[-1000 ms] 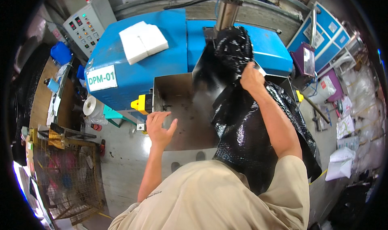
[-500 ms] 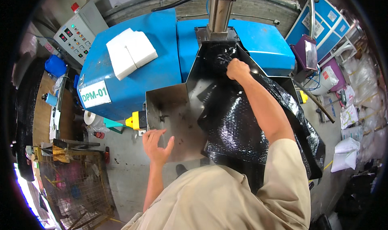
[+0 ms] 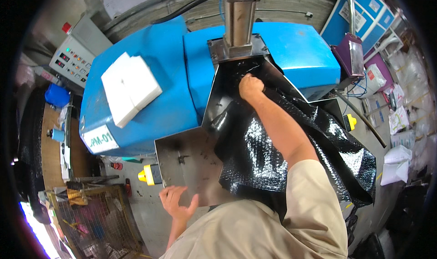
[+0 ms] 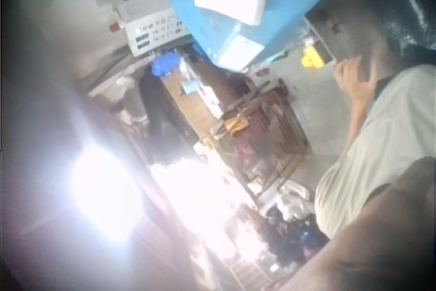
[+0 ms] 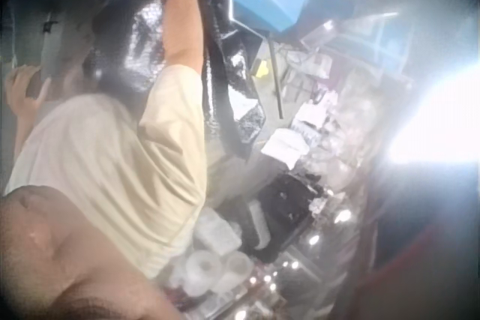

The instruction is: The person operates a blue industrial machine labeled DPM-01 in a warehouse setting. They repeatedly place white rectangular blocks into the machine's hopper and handle large black woven bags, pushing them into the machine's opening. The person also adjusts the machine's metal chute and interacts with the control panel.

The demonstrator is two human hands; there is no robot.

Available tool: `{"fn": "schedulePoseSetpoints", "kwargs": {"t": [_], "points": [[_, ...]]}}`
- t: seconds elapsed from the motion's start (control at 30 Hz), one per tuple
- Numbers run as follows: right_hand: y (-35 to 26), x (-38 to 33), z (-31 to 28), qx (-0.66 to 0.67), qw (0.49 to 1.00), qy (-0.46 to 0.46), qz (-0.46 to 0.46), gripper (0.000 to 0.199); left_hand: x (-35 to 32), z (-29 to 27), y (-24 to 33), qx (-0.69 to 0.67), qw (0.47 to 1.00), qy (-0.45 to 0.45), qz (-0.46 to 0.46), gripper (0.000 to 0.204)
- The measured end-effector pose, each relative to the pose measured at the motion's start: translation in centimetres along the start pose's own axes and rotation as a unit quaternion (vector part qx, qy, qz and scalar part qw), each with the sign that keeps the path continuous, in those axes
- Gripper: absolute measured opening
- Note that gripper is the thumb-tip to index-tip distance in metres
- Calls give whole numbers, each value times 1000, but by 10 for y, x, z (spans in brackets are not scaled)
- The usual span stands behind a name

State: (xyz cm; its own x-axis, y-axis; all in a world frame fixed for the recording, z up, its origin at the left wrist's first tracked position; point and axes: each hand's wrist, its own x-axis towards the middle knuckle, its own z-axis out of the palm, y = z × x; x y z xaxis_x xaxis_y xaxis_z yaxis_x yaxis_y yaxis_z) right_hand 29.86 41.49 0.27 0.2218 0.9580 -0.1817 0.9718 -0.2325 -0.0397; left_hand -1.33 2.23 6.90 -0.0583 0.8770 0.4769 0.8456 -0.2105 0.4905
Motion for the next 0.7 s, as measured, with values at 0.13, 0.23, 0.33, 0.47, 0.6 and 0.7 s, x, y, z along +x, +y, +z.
{"fn": "schedulePoseSetpoints", "kwargs": {"t": [0.13, 0.23, 0.33, 0.47, 0.6, 0.7], "points": [[-4, 13, 22, 40, 999, 31, -5, 31, 3, 1, 2, 6, 1000, -23, -9, 35], [-3, 22, 31, 41, 998, 33, -30, 30, 3, 2, 6, 7, 999, -26, -21, 35], [-6, 30, 33, 11, 999, 2, -53, 28, 4, 0, 8, 14, 999, -34, -32, 35], [-7, 74, 80, -70, 993, 47, -83, 27, 2, -3, 10, 33, 999, -16, -20, 34], [6, 102, 84, -67, 994, 18, -84, 29, 5, 0, 4, 3, 1000, -5, -17, 30], [-3, 57, -2, -92, 976, -128, -150, 75, 1, -3, 4, -16, 999, 19, -27, 26]]}}
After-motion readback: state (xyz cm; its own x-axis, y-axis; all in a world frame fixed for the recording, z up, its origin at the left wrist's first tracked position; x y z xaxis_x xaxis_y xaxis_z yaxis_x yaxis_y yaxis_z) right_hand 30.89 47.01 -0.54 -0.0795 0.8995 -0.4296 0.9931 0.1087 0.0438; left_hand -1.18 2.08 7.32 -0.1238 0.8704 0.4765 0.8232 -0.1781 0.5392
